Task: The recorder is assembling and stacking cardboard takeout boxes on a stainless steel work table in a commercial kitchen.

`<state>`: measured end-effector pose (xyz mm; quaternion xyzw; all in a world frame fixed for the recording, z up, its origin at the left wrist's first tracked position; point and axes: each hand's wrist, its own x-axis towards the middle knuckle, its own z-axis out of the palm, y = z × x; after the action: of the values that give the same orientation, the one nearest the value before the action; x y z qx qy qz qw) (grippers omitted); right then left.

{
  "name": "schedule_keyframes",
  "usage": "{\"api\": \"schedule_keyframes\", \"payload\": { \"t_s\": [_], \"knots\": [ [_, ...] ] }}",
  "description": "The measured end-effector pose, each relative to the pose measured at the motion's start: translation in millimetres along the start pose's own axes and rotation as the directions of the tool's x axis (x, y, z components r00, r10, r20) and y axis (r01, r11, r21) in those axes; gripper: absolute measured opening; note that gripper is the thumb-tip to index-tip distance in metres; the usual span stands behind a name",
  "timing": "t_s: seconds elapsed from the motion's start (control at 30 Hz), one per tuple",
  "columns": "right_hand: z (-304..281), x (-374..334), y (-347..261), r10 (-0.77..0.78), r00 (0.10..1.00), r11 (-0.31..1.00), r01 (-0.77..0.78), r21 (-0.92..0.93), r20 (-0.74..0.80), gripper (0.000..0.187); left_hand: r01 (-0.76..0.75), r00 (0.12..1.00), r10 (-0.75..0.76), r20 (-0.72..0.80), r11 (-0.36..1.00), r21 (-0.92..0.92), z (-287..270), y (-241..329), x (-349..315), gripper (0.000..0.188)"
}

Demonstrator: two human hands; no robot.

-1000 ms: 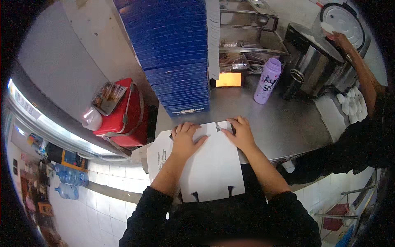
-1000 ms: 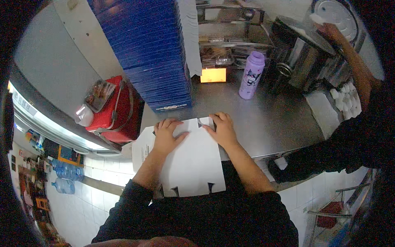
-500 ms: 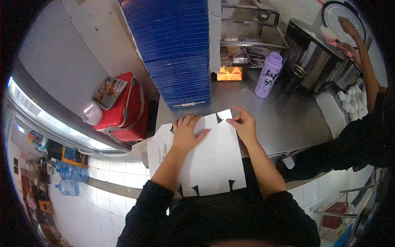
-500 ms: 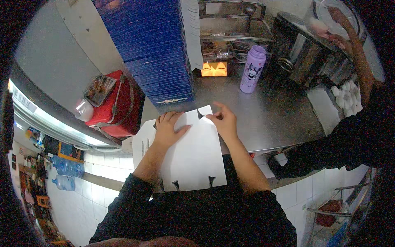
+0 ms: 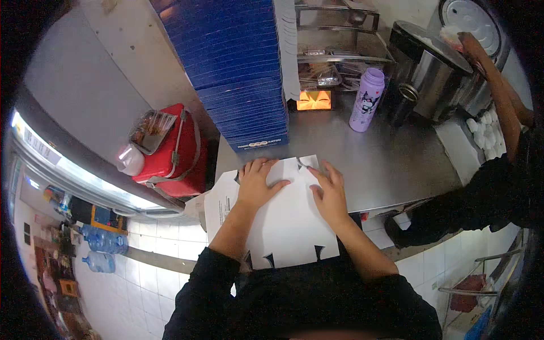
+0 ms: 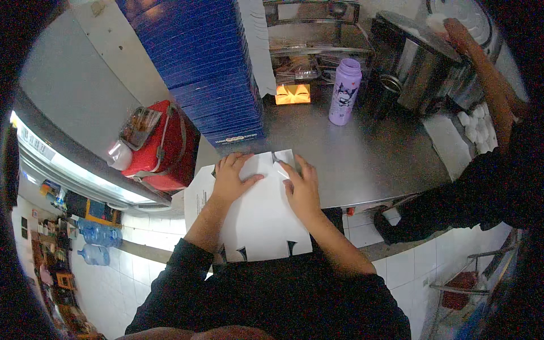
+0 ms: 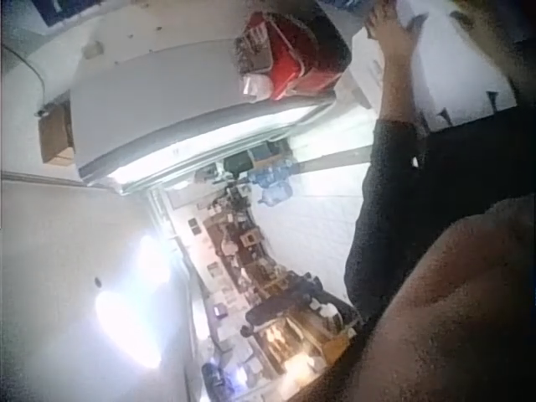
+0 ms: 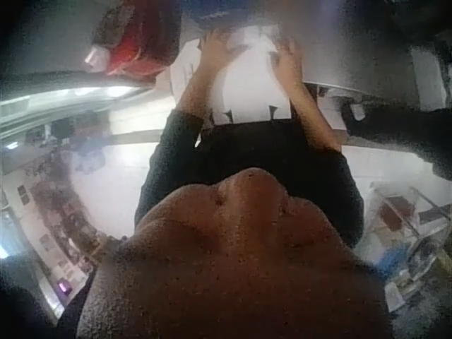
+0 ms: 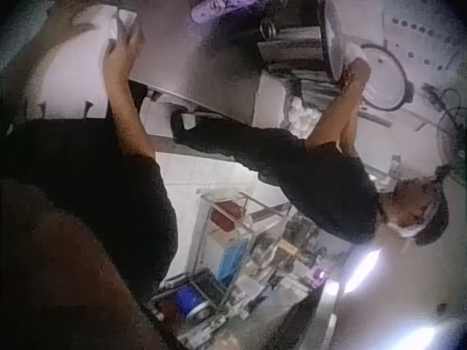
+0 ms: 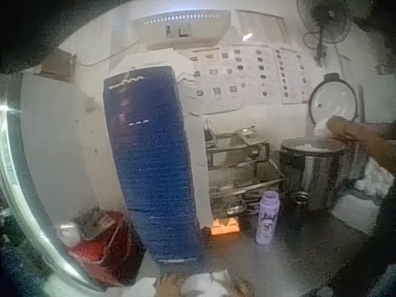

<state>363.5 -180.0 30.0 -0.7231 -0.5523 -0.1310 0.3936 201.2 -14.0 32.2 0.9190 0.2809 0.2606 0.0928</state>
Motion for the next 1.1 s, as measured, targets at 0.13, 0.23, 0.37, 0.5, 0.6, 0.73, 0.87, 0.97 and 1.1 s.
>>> {"api": "schedule_keyframes", "payload": {
  "t_s": [0.13,0.23,0.37,0.5,0.6,0.73,0.87,0.97,1.1],
  "knots": [
    [0.4,-0.3,-3.9,0.218,0.95,0.836,-0.3,0.459,0.223,0.039,-0.05,0.999,0.05,-0.015,0.999,0.015,-4.1,6.5,1.4,0.068],
    [0.2,3.5,2.8,0.059,0.979,0.774,-0.168,0.611,0.194,0.029,-0.221,0.974,0.222,-0.043,0.975,0.032,-7.5,8.4,4.3,0.071],
    [-5.4,20.8,21.6,0.114,0.833,0.423,-0.533,0.733,0.541,0.022,-0.161,0.987,0.154,-0.047,0.94,-0.301,-8.5,6.8,7.1,0.081],
    [-9.2,40.7,30.6,-0.043,0.801,0.586,-0.464,0.664,0.597,0.022,-0.183,0.983,0.166,-0.078,0.912,-0.367,-6.1,3.6,9.7,0.083],
    [-8.2,47.5,32.0,-0.119,0.787,0.613,-0.421,0.668,0.605,0.022,-0.009,0.999,-0.023,-0.048,0.819,-0.574,-3.6,-0.1,10.7,0.078],
    [-3.8,47.4,39.7,0.064,0.757,0.581,-0.558,0.592,0.65,0.023,-0.14,0.986,0.111,-0.122,0.953,-0.27,1.0,-8.5,10.0,0.073],
    [12.9,51.7,48.5,0.041,0.991,0.992,-0.055,0.114,0.124,0.031,-0.025,0.989,-0.047,-0.137,0.874,-0.485,8.2,-17.2,3.2,0.052],
    [20.5,45.7,50.4,0.035,0.969,0.994,-0.009,-0.106,0.245,0.04,-0.147,0.957,-0.048,-0.285,0.768,-0.624,6.2,-26.6,-0.9,0.038],
    [25.3,42.0,53.9,-0.003,0.977,0.997,0.019,-0.071,0.213,0.04,-0.214,0.944,-0.062,-0.325,0.635,-0.743,6.6,-31.6,-1.1,0.038]
  ]
}}
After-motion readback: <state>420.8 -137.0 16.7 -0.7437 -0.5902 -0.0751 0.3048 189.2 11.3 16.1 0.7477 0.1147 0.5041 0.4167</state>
